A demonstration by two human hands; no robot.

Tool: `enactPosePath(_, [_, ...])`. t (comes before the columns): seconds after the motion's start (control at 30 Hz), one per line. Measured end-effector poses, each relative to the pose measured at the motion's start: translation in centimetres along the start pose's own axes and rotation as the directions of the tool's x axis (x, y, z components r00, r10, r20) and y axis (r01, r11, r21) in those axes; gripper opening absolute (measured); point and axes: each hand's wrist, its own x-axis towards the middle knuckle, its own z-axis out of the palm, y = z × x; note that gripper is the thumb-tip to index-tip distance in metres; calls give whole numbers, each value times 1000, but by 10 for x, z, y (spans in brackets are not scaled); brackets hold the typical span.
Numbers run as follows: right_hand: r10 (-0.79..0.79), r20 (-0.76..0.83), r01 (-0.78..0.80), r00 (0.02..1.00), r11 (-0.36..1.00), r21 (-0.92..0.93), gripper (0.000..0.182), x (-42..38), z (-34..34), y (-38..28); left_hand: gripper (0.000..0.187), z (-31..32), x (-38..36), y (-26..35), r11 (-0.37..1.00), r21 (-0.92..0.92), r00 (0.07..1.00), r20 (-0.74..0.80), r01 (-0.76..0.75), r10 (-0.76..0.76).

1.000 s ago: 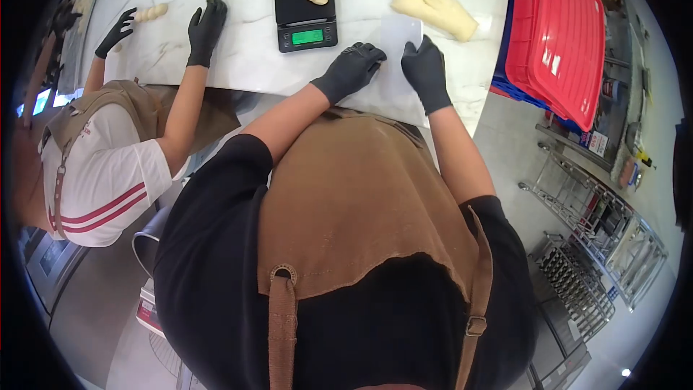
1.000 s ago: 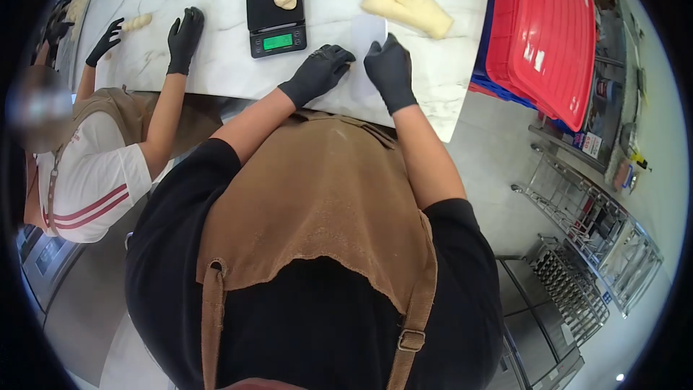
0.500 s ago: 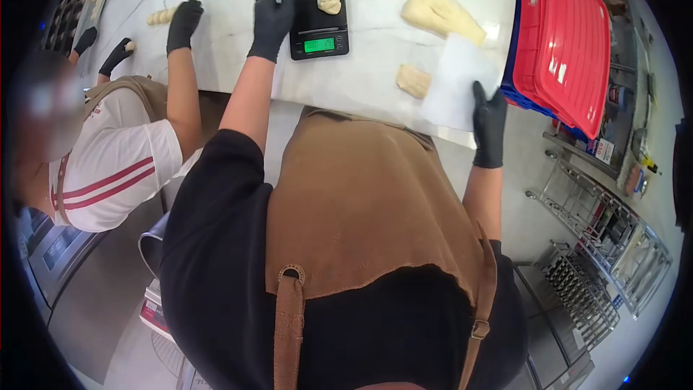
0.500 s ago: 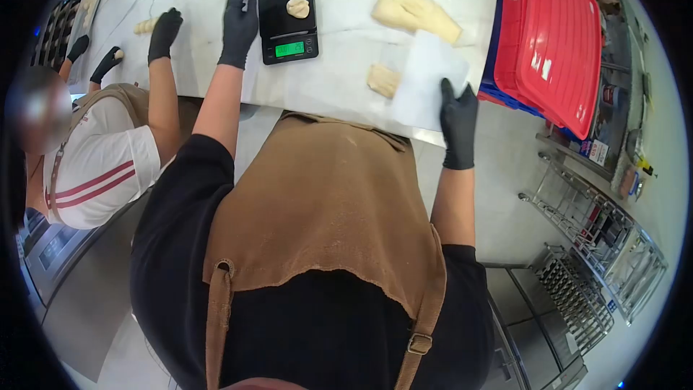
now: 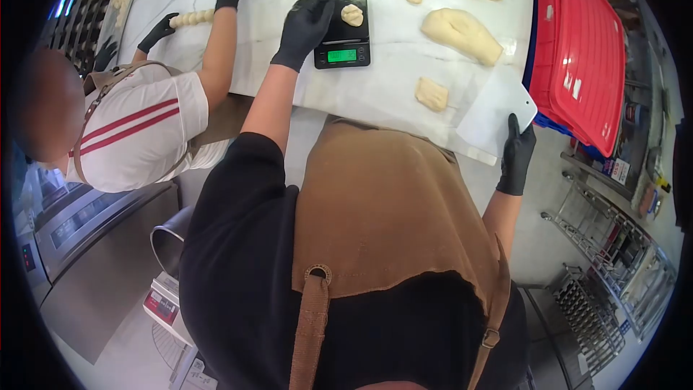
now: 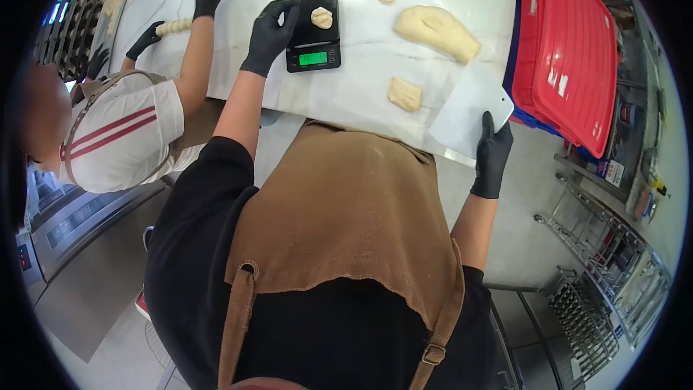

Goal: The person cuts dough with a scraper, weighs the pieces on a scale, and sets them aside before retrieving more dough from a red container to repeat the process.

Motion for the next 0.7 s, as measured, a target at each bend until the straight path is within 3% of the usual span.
enactPosePath(0.07, [-9,3,9,1000,1000,-23,34,-3,4,-9,25,9,3,4,996,81,993,109,-44,35])
enactPosePath(0.17, [-53,55,55,997,998,-36,34,-6,8,-16,34,34,-4,-12,920,289,952,229,-265,202])
enactPosePath(0.27, [-98,93,101,991,995,-26,32,-7,18,-22,30,50,3,-30,956,225,964,226,-189,138])
enactPosePath(0.3, [-124,111,131,986,989,-66,32,-8,23,-25,24,52,11,-29,954,190,957,219,-234,191])
enactPosePath(0.33, [-146,133,161,980,981,-106,32,-11,28,-28,19,58,9,-25,962,204,977,148,-180,151])
enactPosePath(0.4, [-139,202,174,969,971,-163,31,-18,40,-40,19,54,4,14,963,154,969,146,-222,200])
enactPosePath(0.5, [-123,279,199,952,944,-263,29,-21,53,-59,26,98,-35,37,863,145,874,121,-485,471])
enactPosePath(0.53, [-97,322,202,942,929,-310,29,-19,56,-58,30,103,-55,58,881,-22,853,238,-473,464])
enactPosePath(0.57, [-64,364,203,929,912,-357,29,-21,60,-66,34,119,-85,45,901,9,834,382,-434,398])
enactPosePath(0.6, [-178,364,330,914,848,-414,30,-21,69,-51,36,116,-106,61,895,49,823,417,-444,385])
enactPosePath(0.67, [-208,430,417,879,774,-477,29,-23,79,-48,34,120,-119,60,932,-9,847,415,-362,333])
enactPosePath(0.7, [-218,457,448,862,750,-487,27,-27,84,-52,30,123,-120,60,965,-70,892,369,-252,260])
